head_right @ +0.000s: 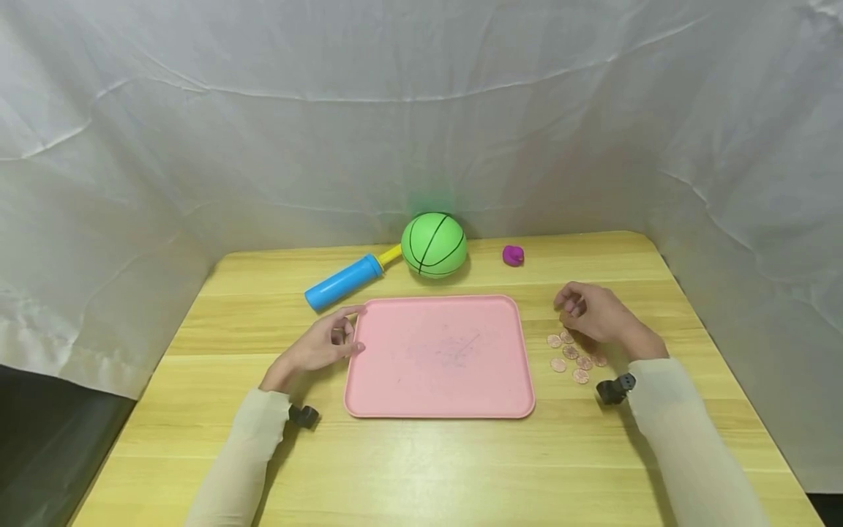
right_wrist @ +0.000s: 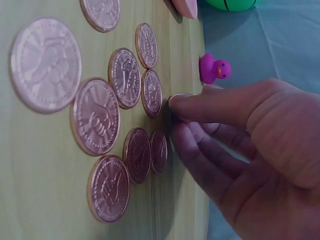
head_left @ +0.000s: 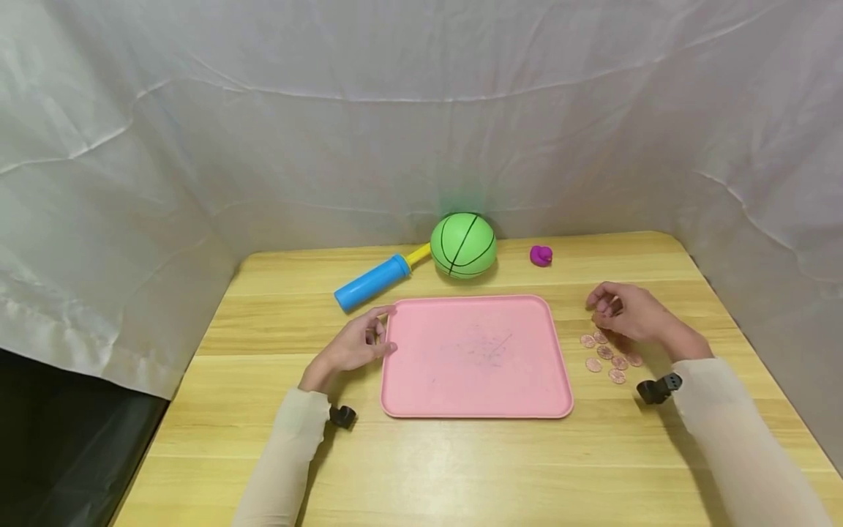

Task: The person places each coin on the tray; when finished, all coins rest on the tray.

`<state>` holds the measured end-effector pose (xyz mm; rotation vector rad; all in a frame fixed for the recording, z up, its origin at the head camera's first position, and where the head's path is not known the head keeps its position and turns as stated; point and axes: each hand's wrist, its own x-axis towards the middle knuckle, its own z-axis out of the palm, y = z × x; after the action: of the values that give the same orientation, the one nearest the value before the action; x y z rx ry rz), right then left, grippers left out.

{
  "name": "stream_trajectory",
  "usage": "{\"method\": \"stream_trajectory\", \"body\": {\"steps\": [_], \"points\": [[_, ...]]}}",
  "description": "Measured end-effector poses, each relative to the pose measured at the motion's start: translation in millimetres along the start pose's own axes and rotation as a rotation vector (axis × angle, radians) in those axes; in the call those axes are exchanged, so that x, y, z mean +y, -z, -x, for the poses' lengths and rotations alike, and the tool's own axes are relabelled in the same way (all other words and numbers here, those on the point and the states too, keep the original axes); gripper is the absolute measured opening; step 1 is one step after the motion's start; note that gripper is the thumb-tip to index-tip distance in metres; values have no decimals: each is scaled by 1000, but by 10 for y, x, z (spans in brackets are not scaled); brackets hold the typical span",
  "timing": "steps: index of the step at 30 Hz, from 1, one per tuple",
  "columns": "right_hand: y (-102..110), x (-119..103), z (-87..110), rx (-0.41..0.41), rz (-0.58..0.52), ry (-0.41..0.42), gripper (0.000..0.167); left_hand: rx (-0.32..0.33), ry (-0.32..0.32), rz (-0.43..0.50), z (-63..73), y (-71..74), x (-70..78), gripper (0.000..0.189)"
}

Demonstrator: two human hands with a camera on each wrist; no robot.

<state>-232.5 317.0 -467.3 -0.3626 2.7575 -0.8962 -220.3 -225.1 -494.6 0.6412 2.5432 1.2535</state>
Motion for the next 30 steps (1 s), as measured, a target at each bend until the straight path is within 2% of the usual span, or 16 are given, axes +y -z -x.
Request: {"method": "stream_trajectory", "body": {"steps": [4,8,20,24,30], "points": [[-3,-39,10,42,-4,-17,17,1,-2,-3,-1,6,-2,75],[-14,-137,12,53,-24,-45,17,-1,7,1,5,3,-3,75],[-250,-531,-122,89,-118,45,24,-15,14,-5,-1,-13,-3,78],[-332,-631,-199,89,-152,59,25,-15,21,-2,-5,-15,-5,77],[-481,-813,-343,40,-206,69,25,-2,29,-7,3,-3,-6,76]]}}
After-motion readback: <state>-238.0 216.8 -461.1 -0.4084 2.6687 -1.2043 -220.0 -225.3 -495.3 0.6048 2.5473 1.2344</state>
